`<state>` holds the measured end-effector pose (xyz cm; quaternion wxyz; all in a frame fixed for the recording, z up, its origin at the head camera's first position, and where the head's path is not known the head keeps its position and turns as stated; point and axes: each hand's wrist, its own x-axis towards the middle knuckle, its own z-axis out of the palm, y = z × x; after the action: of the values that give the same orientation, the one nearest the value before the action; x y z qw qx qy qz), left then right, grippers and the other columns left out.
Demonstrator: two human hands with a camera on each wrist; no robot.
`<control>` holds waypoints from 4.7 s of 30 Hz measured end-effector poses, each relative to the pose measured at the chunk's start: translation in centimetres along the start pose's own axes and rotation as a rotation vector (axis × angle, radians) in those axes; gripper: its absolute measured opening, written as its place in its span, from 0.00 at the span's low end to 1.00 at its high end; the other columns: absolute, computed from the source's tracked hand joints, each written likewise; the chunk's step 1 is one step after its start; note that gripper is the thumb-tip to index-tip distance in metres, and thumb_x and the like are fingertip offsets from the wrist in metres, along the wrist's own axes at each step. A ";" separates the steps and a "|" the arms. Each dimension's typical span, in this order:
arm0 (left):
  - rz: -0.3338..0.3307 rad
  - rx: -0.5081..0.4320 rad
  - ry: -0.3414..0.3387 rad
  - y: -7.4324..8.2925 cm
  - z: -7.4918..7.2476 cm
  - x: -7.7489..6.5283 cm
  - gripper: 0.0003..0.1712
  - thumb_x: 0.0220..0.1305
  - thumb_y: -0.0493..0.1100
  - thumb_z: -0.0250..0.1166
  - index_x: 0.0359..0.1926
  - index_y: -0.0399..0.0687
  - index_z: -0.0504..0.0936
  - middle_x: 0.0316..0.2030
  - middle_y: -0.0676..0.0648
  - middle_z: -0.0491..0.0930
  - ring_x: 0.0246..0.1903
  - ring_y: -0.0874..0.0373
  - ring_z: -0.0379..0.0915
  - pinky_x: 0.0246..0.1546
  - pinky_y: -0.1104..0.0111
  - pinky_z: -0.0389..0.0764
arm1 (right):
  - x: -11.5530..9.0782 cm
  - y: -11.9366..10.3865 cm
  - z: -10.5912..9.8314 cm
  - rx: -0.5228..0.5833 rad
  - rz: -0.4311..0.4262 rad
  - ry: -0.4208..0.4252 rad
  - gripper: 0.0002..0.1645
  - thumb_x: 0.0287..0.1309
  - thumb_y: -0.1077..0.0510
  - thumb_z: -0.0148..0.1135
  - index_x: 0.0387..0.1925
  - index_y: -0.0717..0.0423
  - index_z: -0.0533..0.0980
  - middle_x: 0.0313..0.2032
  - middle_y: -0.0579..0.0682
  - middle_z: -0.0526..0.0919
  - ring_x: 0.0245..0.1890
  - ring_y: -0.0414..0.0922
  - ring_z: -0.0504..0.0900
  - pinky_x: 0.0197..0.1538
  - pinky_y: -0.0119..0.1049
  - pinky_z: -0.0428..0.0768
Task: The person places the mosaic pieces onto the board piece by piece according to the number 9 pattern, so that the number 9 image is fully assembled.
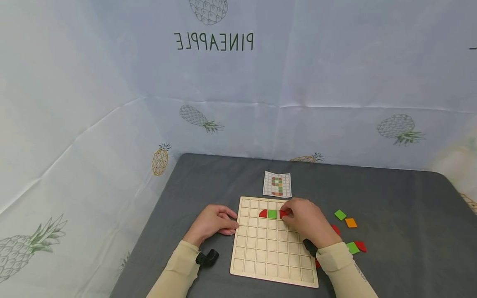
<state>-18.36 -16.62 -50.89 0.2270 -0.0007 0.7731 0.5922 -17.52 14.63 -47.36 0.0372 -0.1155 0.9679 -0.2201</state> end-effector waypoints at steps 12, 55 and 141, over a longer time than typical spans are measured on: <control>0.004 -0.003 0.000 0.2 0.0 0.0 0.20 0.56 0.38 0.84 0.48 0.38 0.89 0.28 0.44 0.89 0.27 0.59 0.90 0.34 0.65 0.93 | 0.1 -0.3 0.3 -0.002 -0.029 0.024 0.08 0.61 0.61 0.78 0.42 0.53 0.90 0.39 0.48 0.89 0.36 0.41 0.82 0.44 0.43 0.89; -0.008 0.000 -0.003 0.7 0.0 0.3 0.21 0.56 0.38 0.84 0.49 0.38 0.89 0.29 0.43 0.89 0.29 0.58 0.91 0.35 0.64 0.93 | 0.4 0.1 0.0 0.021 0.003 -0.002 0.09 0.61 0.61 0.75 0.44 0.52 0.90 0.41 0.48 0.89 0.37 0.42 0.83 0.44 0.44 0.88; -0.020 0.018 0.001 -0.1 -0.4 -0.4 0.21 0.55 0.41 0.85 0.48 0.41 0.89 0.29 0.44 0.89 0.30 0.56 0.91 0.37 0.64 0.94 | -4.1 11.4 -4.8 0.018 0.113 0.011 0.20 0.60 0.59 0.80 0.53 0.61 0.89 0.46 0.57 0.87 0.45 0.55 0.87 0.47 0.56 0.89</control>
<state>-18.12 -17.10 -50.76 0.2326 -0.0068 0.7785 0.5830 -16.53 27.65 -47.90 0.0453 -0.0590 0.9711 -0.2269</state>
